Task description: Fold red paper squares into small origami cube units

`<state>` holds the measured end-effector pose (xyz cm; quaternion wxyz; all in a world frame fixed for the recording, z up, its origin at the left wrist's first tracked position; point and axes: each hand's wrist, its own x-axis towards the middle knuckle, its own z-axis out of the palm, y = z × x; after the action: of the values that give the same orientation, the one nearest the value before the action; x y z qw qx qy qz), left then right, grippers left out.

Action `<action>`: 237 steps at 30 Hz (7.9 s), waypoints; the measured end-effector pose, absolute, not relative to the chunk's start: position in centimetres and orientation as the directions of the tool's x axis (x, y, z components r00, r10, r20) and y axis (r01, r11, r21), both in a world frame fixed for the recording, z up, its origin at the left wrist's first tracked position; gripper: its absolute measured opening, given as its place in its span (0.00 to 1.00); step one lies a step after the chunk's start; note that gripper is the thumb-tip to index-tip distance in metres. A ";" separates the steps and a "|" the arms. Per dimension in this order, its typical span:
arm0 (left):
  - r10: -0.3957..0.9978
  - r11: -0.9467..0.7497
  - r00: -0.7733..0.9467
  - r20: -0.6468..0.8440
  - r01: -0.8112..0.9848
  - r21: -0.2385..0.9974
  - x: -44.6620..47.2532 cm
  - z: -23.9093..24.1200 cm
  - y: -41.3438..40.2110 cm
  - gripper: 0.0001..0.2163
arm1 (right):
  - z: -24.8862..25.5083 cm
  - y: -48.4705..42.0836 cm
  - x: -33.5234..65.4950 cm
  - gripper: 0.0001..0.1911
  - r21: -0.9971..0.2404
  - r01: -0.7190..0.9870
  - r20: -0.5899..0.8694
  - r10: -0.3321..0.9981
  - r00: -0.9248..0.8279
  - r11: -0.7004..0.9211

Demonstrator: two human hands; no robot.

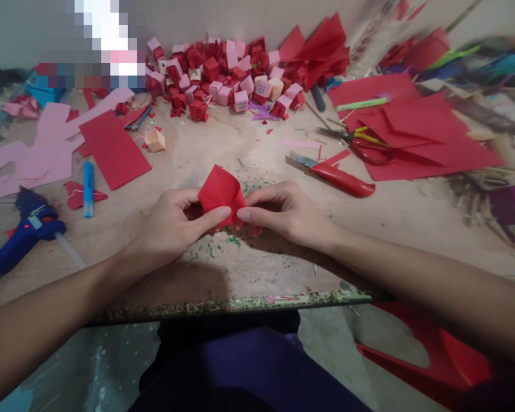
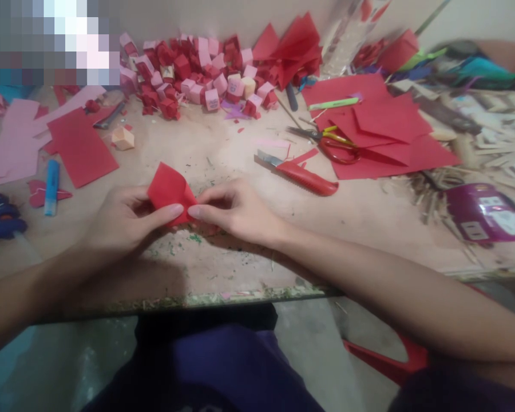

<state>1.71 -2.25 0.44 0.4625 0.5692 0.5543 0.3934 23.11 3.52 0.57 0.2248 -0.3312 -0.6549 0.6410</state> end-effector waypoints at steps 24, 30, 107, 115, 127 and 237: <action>0.995 0.030 0.075 -0.061 0.356 0.934 1.8 0.8 -2.3 0.11 | 0.7 3.3 22.9 0.12 -0.988 0.150 -0.077 0.768 -0.635 0.025; 0.995 0.024 0.084 -0.061 0.388 0.921 1.8 0.7 -2.4 0.10 | 0.9 3.3 22.9 0.12 -0.991 0.135 -0.076 0.767 -0.637 0.014; 0.998 0.016 0.048 -0.027 0.217 0.976 1.5 0.9 -2.3 0.03 | 0.4 2.9 22.9 0.12 -0.982 0.165 -0.024 0.804 -0.594 0.093; 1.000 -0.023 0.020 0.019 0.264 0.964 1.6 0.4 -2.4 0.05 | 0.7 2.7 22.7 0.14 -0.968 0.237 -0.078 0.790 -0.608 0.087; 0.999 0.019 0.039 -0.027 0.192 0.981 1.6 0.6 -2.0 0.05 | 0.8 3.3 22.9 0.09 -0.975 0.212 -0.085 0.779 -0.621 0.061; 0.989 0.101 0.075 -0.126 0.275 0.956 1.5 1.7 -2.3 0.09 | 1.2 3.9 23.4 0.13 -0.972 0.233 -0.159 0.725 -0.670 0.003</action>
<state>1.46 -2.30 1.71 0.4773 0.5565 0.5680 0.3741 23.42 3.86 1.19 0.2009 -0.3527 -0.6789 0.6118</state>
